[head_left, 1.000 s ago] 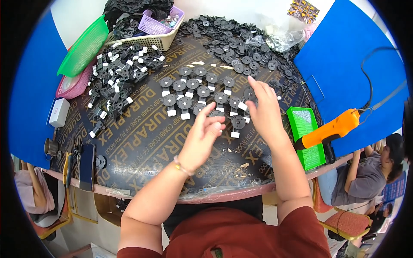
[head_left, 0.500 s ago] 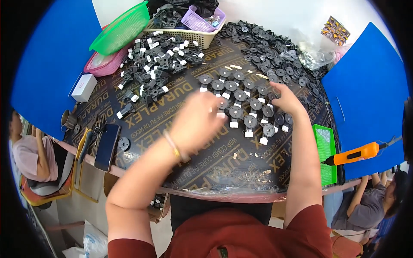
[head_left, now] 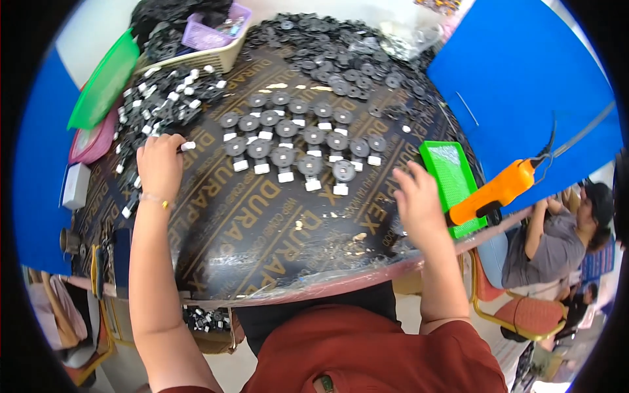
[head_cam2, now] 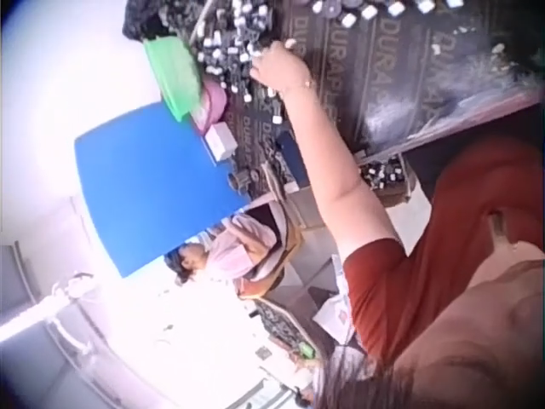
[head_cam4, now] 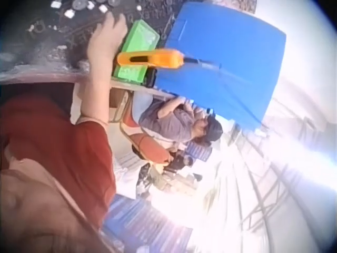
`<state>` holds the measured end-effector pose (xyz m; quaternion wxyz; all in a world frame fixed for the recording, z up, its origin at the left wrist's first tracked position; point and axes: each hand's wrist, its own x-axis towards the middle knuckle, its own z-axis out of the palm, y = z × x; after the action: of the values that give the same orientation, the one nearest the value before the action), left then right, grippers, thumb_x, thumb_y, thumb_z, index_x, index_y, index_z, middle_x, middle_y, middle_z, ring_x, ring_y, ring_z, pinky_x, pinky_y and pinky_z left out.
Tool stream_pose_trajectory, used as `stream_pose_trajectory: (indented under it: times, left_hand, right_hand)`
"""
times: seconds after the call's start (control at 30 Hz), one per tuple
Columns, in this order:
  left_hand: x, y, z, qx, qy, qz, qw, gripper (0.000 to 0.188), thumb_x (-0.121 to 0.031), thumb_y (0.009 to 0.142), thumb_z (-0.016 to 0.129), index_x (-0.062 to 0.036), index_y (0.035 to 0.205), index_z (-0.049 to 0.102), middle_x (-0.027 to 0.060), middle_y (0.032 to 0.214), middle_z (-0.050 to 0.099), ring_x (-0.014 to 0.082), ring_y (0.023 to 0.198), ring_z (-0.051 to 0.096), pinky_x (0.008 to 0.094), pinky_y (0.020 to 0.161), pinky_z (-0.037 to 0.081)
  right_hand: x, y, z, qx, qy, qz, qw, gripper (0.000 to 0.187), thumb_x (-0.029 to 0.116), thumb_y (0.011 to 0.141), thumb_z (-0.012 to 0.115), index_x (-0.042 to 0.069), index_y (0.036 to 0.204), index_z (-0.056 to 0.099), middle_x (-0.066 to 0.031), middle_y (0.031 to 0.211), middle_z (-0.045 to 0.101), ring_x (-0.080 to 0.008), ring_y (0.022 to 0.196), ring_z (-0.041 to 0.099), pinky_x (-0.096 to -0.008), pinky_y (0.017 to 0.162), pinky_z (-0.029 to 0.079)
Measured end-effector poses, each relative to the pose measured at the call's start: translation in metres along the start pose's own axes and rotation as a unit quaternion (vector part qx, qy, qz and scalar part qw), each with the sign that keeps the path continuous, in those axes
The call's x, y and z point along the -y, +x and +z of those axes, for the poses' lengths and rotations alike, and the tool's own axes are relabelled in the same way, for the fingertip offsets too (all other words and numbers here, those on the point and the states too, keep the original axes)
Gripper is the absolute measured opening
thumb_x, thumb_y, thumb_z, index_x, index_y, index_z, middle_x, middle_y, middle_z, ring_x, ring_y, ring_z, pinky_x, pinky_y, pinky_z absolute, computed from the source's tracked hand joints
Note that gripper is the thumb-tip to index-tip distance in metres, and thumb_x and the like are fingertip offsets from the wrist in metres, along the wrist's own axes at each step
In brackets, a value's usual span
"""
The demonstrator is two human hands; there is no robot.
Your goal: Assembling small plastic toy components by hand at a factory workbench.
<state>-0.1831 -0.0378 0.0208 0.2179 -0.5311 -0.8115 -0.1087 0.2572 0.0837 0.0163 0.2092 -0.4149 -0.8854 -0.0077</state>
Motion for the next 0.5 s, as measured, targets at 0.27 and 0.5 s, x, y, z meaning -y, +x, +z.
stream_pose_trajectory:
  times: [0.27,0.5]
  left_hand:
    - [-0.146,-0.013,-0.059,0.165,-0.875,-0.107,0.442,0.035,-0.003,0.088,0.07,-0.004,0.122,0.062,0.0126,0.115,0.069,0.0123,0.094,0.066,0.0231,0.077,0.054]
    - [-0.16,-0.029,0.014,0.145,-0.889,-0.174,0.398,0.034,0.003,0.092,0.062,-0.0068,0.124,0.061,0.0091,0.133,0.061,0.0186,0.111,0.061,0.036,0.093,0.053]
  right_hand:
    - [-0.025,-0.036,0.006,0.035,-0.109,0.086,0.99,0.038,0.002,0.089,0.054,-0.006,0.127,0.056,-0.0263,0.116,0.058,-0.0395,0.106,0.057,-0.043,0.091,0.05]
    - [-0.06,-0.029,0.016,0.061,-0.053,0.145,0.986,0.015,0.004,0.088,0.06,-0.001,0.102,0.065,-0.0202,0.09,0.063,-0.04,0.084,0.064,-0.0464,0.076,0.053]
